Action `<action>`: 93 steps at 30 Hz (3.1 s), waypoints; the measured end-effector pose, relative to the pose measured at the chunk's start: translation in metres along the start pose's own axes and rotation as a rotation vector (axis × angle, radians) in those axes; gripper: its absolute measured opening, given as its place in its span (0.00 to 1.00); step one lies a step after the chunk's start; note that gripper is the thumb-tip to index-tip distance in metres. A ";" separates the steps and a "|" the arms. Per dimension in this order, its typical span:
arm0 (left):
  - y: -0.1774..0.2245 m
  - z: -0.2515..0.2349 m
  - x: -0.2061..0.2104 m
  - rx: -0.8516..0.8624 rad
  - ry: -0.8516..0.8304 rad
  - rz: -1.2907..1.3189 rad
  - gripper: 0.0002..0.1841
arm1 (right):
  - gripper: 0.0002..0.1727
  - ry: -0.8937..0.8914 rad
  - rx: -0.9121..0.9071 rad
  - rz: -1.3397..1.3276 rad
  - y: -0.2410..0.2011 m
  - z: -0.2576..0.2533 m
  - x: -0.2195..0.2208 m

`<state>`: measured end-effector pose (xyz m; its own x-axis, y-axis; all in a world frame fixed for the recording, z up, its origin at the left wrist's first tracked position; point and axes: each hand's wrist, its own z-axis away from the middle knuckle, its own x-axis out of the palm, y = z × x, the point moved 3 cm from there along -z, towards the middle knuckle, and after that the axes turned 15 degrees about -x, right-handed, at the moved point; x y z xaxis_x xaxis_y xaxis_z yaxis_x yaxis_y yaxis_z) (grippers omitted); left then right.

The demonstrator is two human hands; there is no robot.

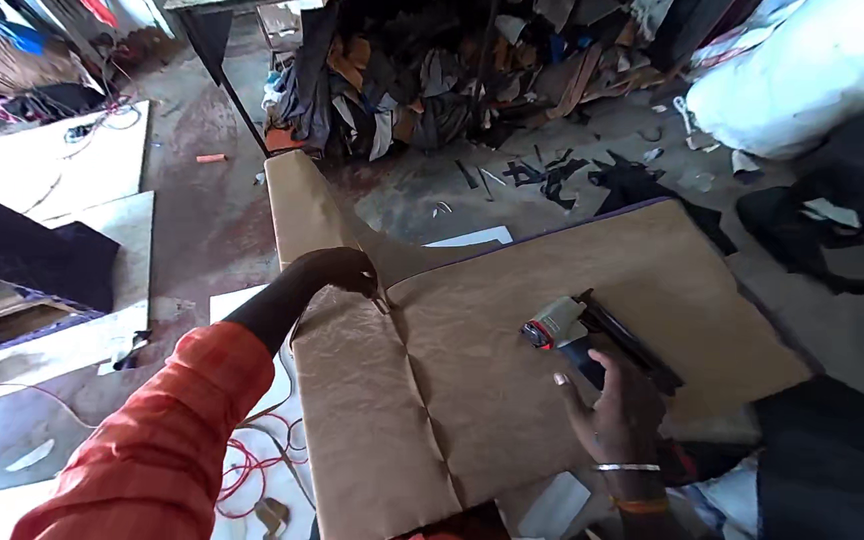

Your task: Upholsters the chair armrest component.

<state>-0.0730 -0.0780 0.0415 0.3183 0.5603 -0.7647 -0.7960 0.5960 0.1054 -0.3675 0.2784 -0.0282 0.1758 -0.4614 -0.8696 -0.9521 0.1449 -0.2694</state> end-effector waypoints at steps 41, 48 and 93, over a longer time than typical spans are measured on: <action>-0.039 -0.058 0.016 0.455 -0.088 0.011 0.17 | 0.25 -0.182 0.089 0.114 -0.272 -0.079 0.135; -0.055 -0.057 0.030 0.684 0.239 0.049 0.19 | 0.24 -0.374 0.118 0.240 -0.286 -0.104 0.125; -0.047 -0.032 0.039 0.649 0.122 0.206 0.17 | 0.16 0.034 0.548 -0.127 -0.286 -0.095 0.128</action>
<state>-0.0396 -0.1022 -0.0139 0.1032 0.6530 -0.7503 -0.3525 0.7294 0.5863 -0.0963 0.0949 -0.0237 0.2633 -0.5315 -0.8051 -0.6533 0.5159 -0.5542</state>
